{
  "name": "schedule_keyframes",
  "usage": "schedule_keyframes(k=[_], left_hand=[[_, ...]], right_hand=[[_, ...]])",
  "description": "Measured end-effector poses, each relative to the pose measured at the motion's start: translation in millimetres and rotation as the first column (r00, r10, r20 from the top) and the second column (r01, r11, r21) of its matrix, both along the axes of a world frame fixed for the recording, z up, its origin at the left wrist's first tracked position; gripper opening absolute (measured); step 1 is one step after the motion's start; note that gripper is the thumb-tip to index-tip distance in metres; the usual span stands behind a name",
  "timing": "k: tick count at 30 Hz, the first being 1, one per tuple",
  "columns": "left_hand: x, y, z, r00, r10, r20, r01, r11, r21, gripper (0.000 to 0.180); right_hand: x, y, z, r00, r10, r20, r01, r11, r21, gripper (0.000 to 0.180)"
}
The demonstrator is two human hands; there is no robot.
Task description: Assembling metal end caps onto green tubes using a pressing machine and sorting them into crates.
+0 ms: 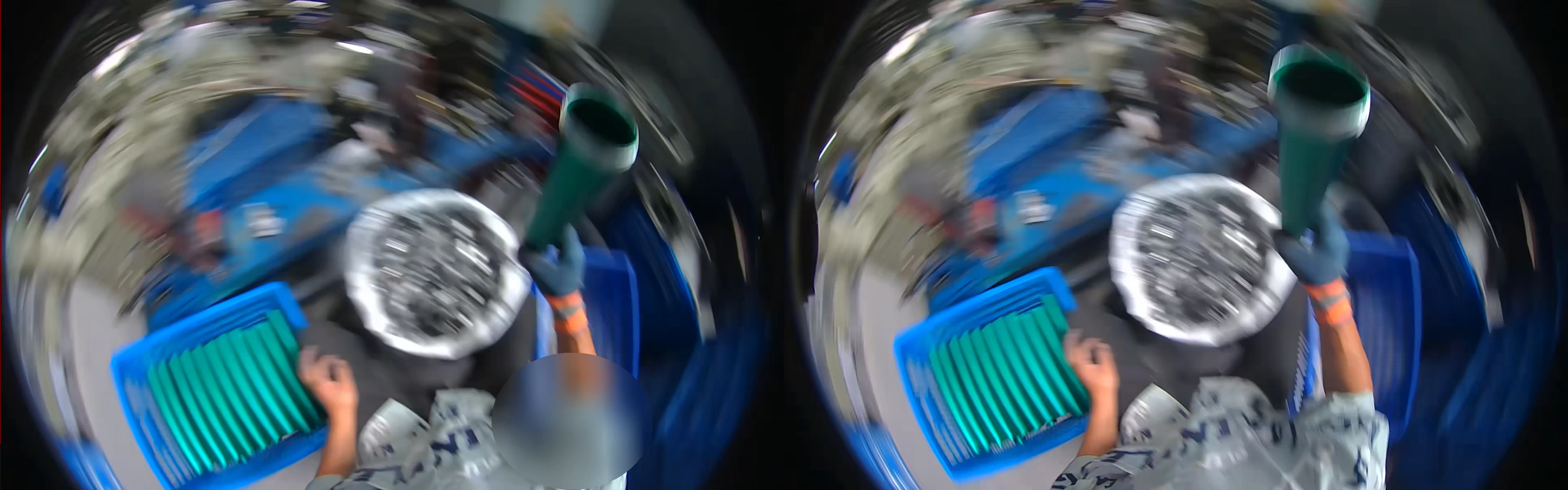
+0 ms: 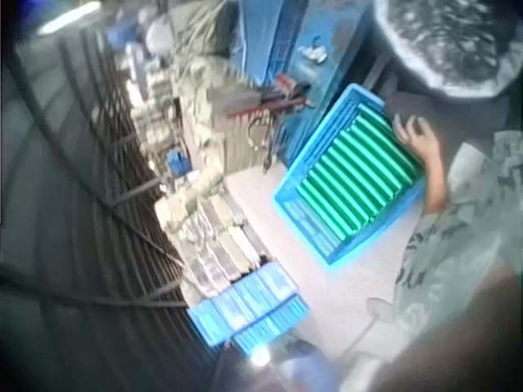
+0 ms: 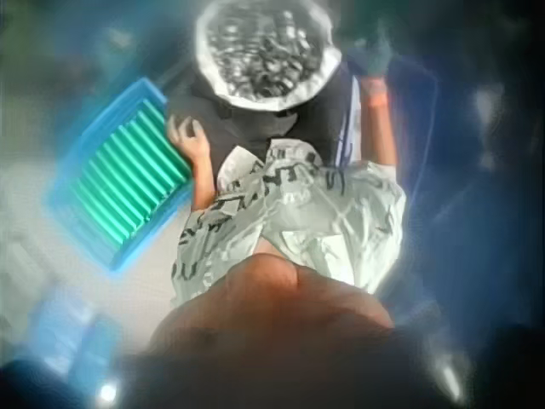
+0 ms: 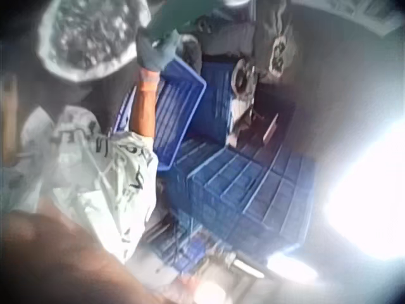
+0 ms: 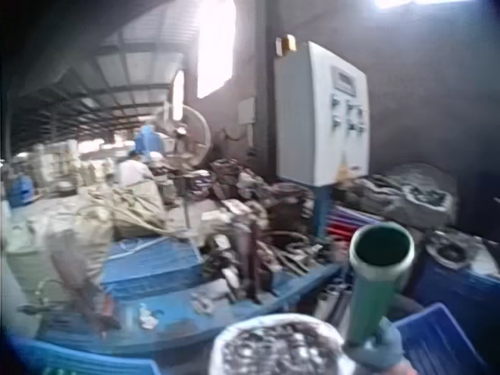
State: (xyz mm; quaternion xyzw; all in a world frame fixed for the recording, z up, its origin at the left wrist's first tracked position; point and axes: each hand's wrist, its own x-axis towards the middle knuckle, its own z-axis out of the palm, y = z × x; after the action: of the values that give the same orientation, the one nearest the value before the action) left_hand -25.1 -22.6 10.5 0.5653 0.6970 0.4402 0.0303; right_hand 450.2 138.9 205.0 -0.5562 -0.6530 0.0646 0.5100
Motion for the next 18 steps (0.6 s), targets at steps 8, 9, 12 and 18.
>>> schedule_keyframes(k=[8, 9, 12, 18], left_hand=[[7, 5, -88, 0.979, -0.076, -0.188, 0.053, 0.991, -0.123, 0.032], [8, 2, -90, 0.966, -0.077, -0.246, 0.044, 0.989, -0.138, 0.033], [33, 2, -79, 0.940, -0.163, -0.301, 0.095, 0.969, -0.230, 0.034], [46, -2, -99, 0.892, -0.211, -0.400, 0.097, 0.953, -0.286, 0.035]], right_hand=[[255, -322, -321, 0.440, -0.886, -0.148, 0.568, 0.402, -0.718, 0.059], [259, -357, -359, 0.396, -0.918, -0.032, 0.533, 0.258, -0.806, 0.063], [281, -483, -486, 0.238, -0.941, 0.241, 0.327, -0.156, -0.932, 0.069], [267, -555, -640, 0.195, -0.936, 0.294, 0.084, -0.283, -0.955, 0.068]])
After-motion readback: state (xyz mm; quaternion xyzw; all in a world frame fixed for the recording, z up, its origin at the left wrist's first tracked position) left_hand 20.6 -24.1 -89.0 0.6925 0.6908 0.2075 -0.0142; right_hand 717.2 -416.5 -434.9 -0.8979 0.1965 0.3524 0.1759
